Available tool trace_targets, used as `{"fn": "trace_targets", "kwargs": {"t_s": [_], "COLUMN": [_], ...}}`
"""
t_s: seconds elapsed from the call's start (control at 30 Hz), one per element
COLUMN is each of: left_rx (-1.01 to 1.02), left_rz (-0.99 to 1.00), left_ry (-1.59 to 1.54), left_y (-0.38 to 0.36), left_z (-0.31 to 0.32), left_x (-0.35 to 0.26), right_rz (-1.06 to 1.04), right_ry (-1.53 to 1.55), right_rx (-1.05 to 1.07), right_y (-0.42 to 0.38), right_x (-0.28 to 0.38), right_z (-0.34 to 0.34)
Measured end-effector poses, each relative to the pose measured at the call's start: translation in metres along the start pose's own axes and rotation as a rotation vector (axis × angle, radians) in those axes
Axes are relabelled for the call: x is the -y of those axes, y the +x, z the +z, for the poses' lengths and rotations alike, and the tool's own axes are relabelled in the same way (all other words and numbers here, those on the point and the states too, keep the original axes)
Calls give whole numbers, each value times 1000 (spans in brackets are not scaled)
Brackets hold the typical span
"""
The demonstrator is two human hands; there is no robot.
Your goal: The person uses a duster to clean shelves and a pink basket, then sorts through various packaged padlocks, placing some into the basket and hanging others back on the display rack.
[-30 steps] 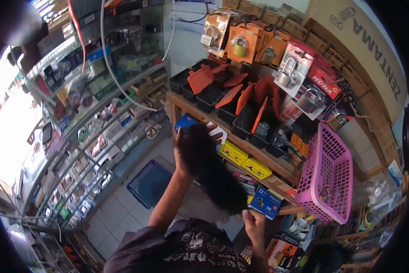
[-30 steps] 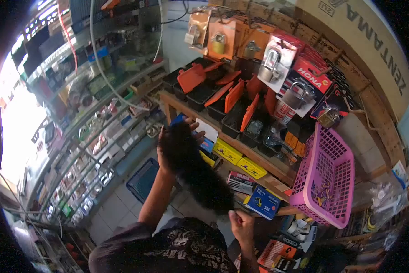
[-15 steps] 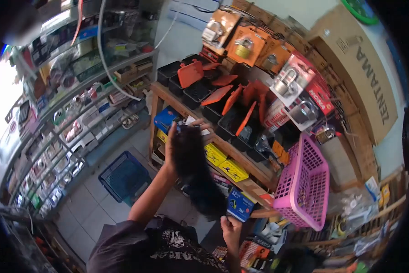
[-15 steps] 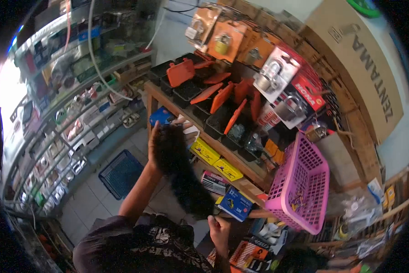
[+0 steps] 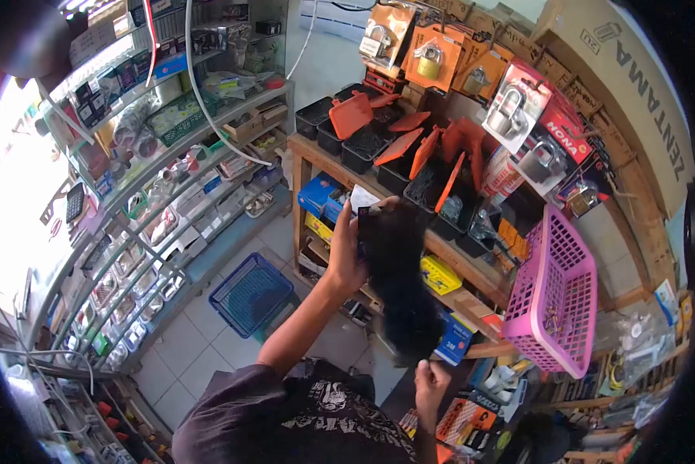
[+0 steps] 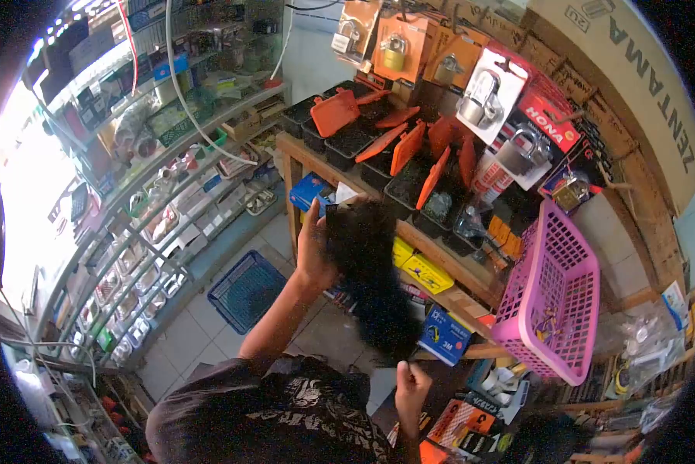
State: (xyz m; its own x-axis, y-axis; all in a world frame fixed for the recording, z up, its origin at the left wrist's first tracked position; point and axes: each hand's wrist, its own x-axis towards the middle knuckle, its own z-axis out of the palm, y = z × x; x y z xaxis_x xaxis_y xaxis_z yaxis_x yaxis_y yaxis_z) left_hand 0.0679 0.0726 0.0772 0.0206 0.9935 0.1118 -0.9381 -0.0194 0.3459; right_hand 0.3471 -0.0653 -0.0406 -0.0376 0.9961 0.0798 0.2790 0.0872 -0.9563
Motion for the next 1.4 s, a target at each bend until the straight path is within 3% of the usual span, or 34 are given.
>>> {"fn": "trace_targets", "kwargs": {"t_s": [0.03,0.1,0.13,0.17,0.23,0.33,0.37,0.43,0.47,0.5,0.57,0.6,0.63,0.7,0.77,0.83,0.87,0.93,0.97,1.03,1.07,1.1,1.17,1.2,1.23,1.3,1.33,1.4], "left_rx": [-6,172,455,431,-68,-145,-143,334,337,217,-26,238,241,-2,27,352,356,20,19,406,385,389,348,36,35,84,245,146], "left_rz": [-14,14,-4,5,19,-13,-21,80,75,60,30,34,28,-57,-112,21,18,-112,-114,-83,-51,-54,-116,-114,-117,35,97,-2], "left_ry": [6,4,-135,-97,21,43,47,27,29,8,-35,-6,-5,-37,-94,117,119,-98,-99,-411,-28,-28,-391,-191,-192,430,114,6], "left_y": [-2,0,7,12,-6,-8,-6,-1,0,0,-2,1,1,0,-1,5,3,-4,-2,8,3,1,-5,-3,-2,2,-9,2], "left_z": [-1,-7,-11,-13,1,5,-2,-15,-15,-15,-12,-24,-23,-20,-20,-26,-23,-18,-24,-33,-25,-29,-29,-26,-34,-56,-45,-86], "left_x": [1,3,1,2,6,9,12,17,17,17,17,21,19,13,14,17,15,12,14,19,16,15,11,11,14,20,19,18], "right_rz": [-14,-26,-54,-85,-26,-15,-42,-68,-49,-28,-53,-40,-28,-44,-51,-85,-74,-35,-33,-41,-60,-62,-68,-64,-37,-8,-16,0], "right_ry": [16,-66,-84,-103,-89,-58,-79,-95,-68,-43,-142,-127,-111,-91,-138,-133,-128,-96,-96,-100,-107,-106,-90,-93,-122,-146,-138,-62], "right_rx": [-26,57,64,68,-26,3,48,86,19,-46,19,34,46,-7,46,101,27,-53,-54,131,81,76,-25,-24,90,189,97,-44], "right_y": [0,-2,-2,-3,3,1,1,0,1,0,-2,-2,-3,-2,-2,-2,0,0,-2,-4,-3,-2,-1,-3,-5,-5,-1,-3], "right_x": [-7,24,29,31,23,32,34,31,23,19,28,33,36,27,32,27,23,19,21,25,30,26,17,17,16,17,19,-1], "right_z": [-1,5,8,11,7,9,10,11,11,9,7,9,10,9,9,6,8,9,10,12,13,14,13,12,12,12,9,2]}}
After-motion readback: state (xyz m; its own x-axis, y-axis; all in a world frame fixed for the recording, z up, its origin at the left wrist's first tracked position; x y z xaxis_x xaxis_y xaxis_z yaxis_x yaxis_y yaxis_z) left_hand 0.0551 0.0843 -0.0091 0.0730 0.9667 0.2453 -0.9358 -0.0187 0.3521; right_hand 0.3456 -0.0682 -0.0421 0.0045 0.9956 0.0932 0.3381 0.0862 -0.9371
